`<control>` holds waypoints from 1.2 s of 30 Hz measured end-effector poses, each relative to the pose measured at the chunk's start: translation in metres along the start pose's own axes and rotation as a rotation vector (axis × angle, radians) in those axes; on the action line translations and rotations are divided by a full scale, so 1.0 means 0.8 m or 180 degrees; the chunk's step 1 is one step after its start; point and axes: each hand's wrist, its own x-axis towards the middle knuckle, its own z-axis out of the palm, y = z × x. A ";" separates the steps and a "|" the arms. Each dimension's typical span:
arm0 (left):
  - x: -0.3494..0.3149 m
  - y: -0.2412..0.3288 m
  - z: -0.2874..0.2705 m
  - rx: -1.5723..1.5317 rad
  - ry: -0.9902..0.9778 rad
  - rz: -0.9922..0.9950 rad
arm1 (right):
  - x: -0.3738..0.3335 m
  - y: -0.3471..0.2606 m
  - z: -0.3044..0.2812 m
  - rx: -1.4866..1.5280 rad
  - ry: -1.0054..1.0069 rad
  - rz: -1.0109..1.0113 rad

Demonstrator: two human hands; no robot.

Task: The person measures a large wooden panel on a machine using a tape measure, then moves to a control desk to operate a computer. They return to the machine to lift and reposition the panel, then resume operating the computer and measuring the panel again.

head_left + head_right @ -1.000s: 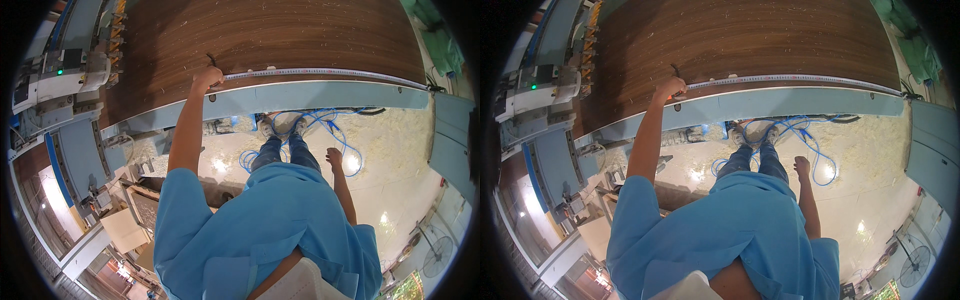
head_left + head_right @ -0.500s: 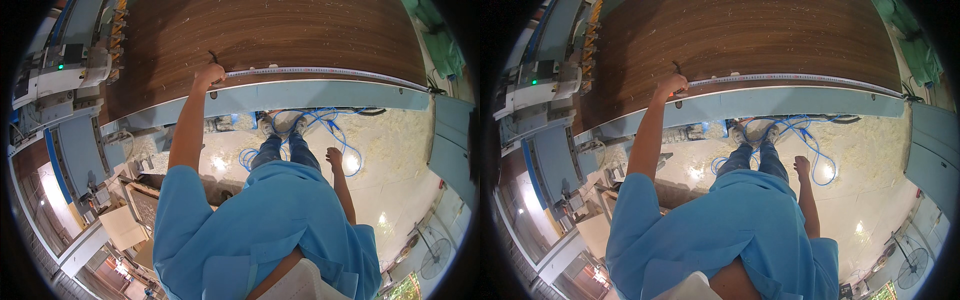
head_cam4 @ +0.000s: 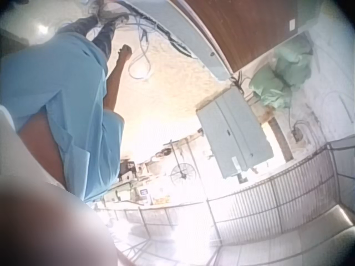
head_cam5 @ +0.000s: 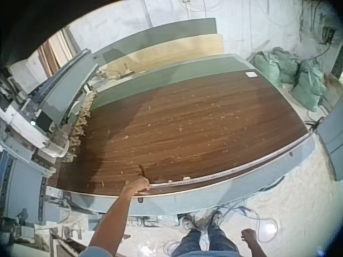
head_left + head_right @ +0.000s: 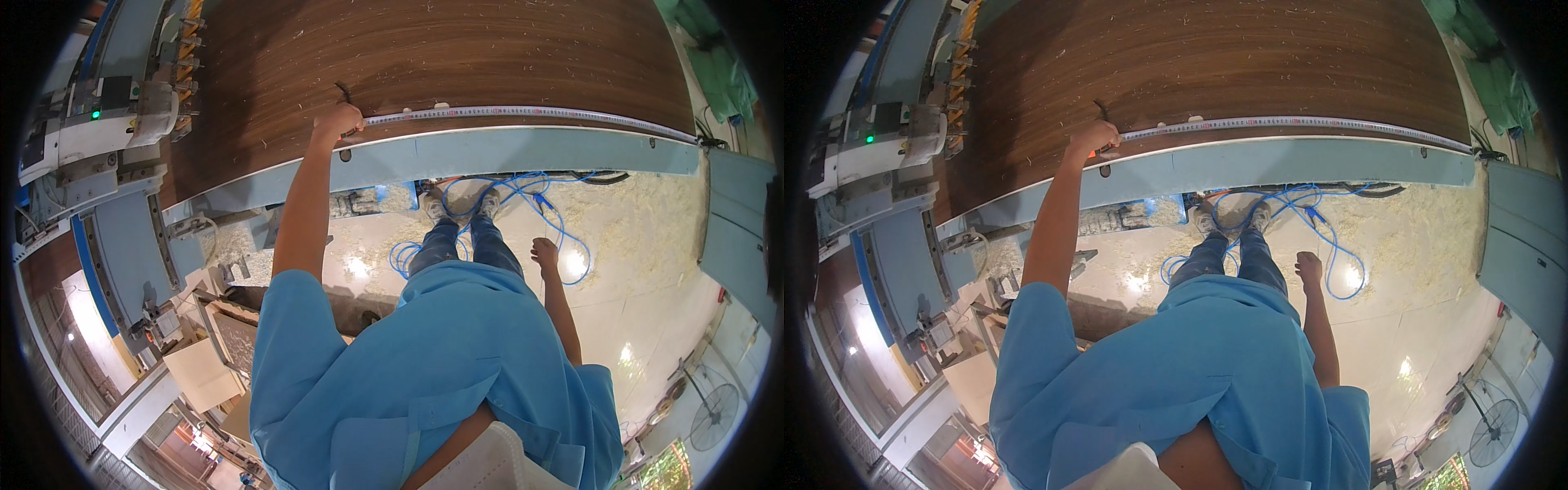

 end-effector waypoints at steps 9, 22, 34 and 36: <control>0.020 -0.014 0.007 0.0030 -0.0123 0.0027 | -0.003 -0.003 0.003 -0.0083 -0.0036 0.0012; -0.001 -0.002 0.004 0.0053 0.0067 0.0121 | 0.006 -0.004 0.007 -0.0067 -0.0163 -0.0034; -0.072 -0.004 0.056 -0.1630 -0.0369 0.0768 | -0.040 -0.132 -0.003 0.1142 -0.0487 -0.0655; -0.109 0.008 0.101 -0.1948 -0.0381 0.1335 | -0.068 -0.191 -0.001 0.1210 -0.0823 -0.1215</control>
